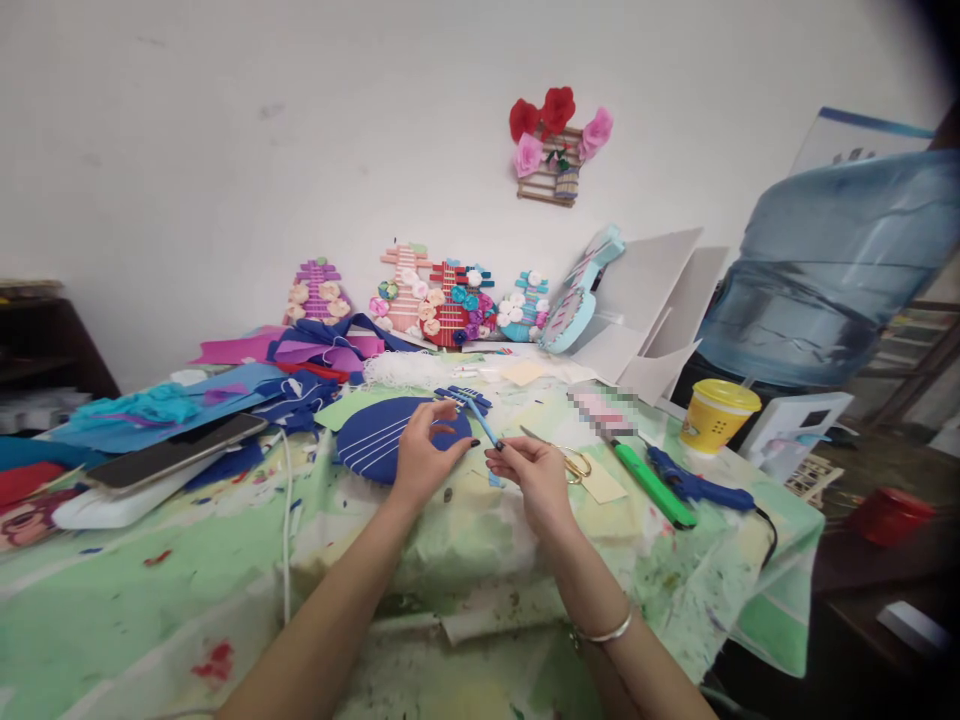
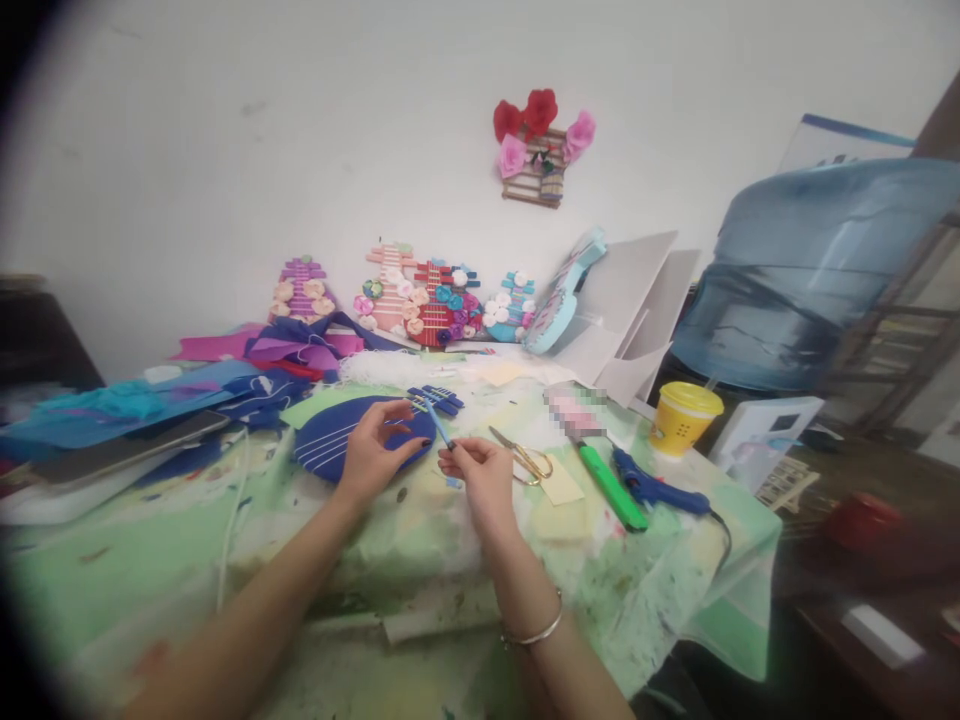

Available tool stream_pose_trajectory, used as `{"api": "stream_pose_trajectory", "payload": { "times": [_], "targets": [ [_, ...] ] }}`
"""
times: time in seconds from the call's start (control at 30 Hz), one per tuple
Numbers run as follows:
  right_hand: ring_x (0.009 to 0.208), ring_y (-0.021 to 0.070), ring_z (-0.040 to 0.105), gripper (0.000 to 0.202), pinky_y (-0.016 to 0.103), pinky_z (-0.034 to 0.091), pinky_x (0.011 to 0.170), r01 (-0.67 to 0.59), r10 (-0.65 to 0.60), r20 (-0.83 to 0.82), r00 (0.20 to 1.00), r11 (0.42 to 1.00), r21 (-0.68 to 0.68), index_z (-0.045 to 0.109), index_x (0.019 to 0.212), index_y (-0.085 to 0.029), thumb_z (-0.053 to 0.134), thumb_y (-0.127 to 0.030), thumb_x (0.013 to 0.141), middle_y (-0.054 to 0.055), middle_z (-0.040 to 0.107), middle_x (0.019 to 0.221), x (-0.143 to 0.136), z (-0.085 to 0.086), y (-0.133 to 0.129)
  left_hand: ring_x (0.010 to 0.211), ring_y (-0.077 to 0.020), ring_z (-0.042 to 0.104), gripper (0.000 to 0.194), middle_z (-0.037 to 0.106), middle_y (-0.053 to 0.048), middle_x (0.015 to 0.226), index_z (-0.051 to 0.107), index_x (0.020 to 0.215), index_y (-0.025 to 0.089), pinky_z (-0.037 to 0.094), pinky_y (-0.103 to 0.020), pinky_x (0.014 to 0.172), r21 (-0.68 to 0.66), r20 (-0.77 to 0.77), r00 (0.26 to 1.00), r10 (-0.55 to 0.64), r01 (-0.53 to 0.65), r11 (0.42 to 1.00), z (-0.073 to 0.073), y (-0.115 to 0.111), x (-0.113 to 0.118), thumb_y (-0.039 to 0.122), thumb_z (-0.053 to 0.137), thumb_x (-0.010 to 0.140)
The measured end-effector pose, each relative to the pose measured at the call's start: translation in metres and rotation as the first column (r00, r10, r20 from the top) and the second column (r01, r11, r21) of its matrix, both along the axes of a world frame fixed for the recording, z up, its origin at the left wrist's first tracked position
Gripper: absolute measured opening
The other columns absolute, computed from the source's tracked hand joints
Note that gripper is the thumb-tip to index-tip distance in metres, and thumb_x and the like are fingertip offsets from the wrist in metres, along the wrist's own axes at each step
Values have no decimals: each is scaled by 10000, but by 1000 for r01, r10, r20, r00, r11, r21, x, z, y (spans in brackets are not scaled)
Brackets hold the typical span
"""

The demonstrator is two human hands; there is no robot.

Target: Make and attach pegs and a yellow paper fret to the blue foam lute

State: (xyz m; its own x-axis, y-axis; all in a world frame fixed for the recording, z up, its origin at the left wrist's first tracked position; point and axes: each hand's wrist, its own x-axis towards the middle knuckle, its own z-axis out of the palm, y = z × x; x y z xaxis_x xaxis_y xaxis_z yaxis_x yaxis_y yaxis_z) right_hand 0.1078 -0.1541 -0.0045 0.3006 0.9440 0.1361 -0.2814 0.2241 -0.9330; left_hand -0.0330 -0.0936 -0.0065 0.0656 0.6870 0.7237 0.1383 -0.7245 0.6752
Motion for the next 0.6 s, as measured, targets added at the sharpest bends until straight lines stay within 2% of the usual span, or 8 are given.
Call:
{"api": "stream_pose_trajectory", "payload": {
  "times": [0.13, 0.27, 0.47, 0.6],
  "targets": [
    [548, 146, 639, 216, 257, 532, 590, -20, 20, 12, 1000, 1000, 12, 652, 717, -108, 709, -279, 598, 56, 676, 590, -6, 0, -3, 947, -219, 532, 617, 527, -94, 1073, 466, 1147, 191, 454, -295, 682, 66, -151, 988, 39, -30, 997, 3, -5, 0, 297, 730, 600],
    [550, 137, 634, 202, 245, 528, 582, 4, -5, 22, 1000, 1000, 7, 662, 700, -110, 706, -274, 590, 46, 674, 606, -9, -1, -3, 953, -224, 515, 682, 520, -102, 1113, 433, 1185, 195, 426, -297, 684, 126, -248, 967, 60, -29, 992, 4, -6, 0, 294, 739, 584],
    [517, 112, 609, 170, 205, 503, 539, 2, -1, 72, 997, 1000, -21, 654, 673, -122, 689, -262, 582, 22, 659, 580, -8, -3, -3, 914, -217, 510, 659, 507, -87, 1089, 426, 1161, 198, 421, -316, 700, 170, -290, 952, 101, -52, 984, 1, -7, 1, 255, 719, 574],
    [552, 114, 624, 208, 190, 500, 537, -54, 69, 196, 978, 996, -77, 639, 648, -118, 641, -326, 668, 50, 668, 615, 3, 2, 7, 876, -197, 511, 607, 489, -69, 1019, 426, 1095, 182, 419, -331, 739, 160, -237, 961, 142, -105, 981, 0, -7, 1, 249, 708, 561]
  ]
}}
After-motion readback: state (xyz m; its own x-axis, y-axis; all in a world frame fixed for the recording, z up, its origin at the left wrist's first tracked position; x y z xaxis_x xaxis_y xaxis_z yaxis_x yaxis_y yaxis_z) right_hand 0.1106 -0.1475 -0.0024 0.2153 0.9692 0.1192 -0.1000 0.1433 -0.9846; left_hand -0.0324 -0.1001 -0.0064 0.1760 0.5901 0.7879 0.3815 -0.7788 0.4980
